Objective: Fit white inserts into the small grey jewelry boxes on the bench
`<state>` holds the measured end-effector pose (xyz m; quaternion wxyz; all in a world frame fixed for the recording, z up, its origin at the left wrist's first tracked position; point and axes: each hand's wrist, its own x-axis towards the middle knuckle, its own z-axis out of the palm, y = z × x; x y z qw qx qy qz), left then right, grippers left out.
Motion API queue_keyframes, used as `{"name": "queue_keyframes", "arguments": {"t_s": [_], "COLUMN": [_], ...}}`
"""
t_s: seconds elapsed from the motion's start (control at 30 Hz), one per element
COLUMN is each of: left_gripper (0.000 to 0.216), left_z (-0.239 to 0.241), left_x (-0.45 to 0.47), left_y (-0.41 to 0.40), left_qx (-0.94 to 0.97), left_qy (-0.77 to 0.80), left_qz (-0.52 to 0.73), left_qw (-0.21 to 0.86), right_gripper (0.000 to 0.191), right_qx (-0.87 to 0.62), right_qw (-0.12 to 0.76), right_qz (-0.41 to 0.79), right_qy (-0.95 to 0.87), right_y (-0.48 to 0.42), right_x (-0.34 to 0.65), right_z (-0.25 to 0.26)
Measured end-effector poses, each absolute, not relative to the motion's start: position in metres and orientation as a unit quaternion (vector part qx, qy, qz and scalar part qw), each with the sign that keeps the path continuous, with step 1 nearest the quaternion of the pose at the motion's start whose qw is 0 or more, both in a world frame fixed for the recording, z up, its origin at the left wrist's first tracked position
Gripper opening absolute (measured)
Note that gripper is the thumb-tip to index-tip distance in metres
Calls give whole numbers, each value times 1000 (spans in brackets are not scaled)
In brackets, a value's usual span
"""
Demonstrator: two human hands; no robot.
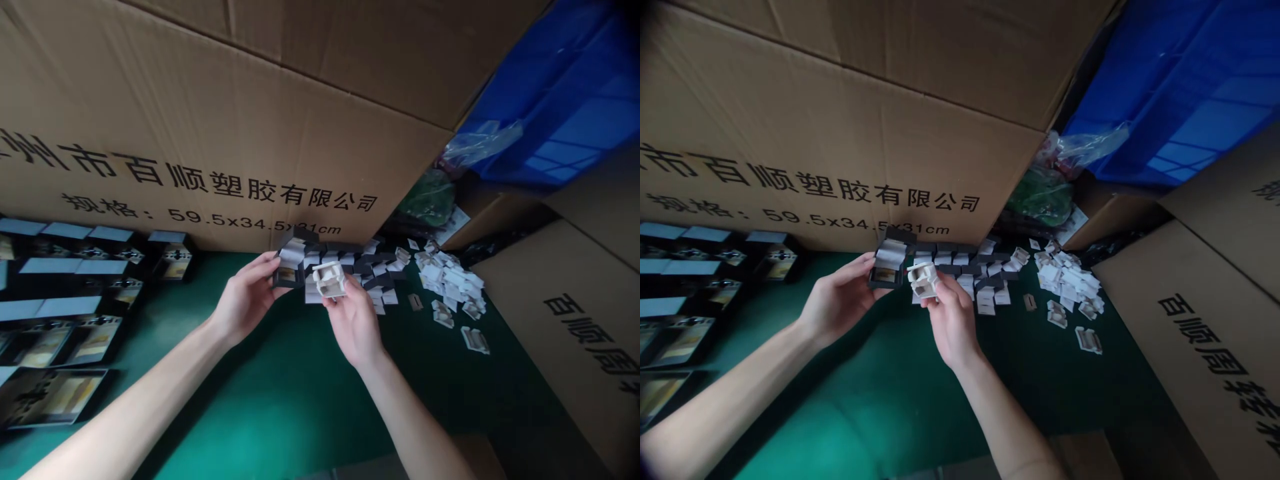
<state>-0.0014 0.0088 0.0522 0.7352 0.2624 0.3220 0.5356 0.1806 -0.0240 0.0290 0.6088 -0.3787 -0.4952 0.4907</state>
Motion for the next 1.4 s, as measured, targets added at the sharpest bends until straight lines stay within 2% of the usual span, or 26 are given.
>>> {"name": "queue_keyframes", "arguments": {"t_s": [0.13,0.27,0.37,0.83,1.17,1.4], "left_gripper": [20,27,31,36,36,34], "left_z": [49,42,37,31,34,36], "left_x": [0,2,2,5,2,1], "left_y": [8,7,6,3,3,3], "left_qx": [288,325,365,482,478,475], "left_qy": [317,310,310,339,313,311], "left_qz": [531,535,530,502,510,521], "left_qw": [731,716,700,633,642,638], "right_gripper": [24,33,33,25,31,34], "right_qx": [-434,-426,-427,-463,-429,-449], "right_qw": [622,593,568,545,583,570], "right_qz": [317,96,32,31,97,140], "right_qy": [-570,-676,-703,-698,-683,-674], "right_y": [-30,-34,-34,-31,-32,-33], "right_x": [180,177,174,174,175,173], "right_z": [25,24,24,19,15,16]}}
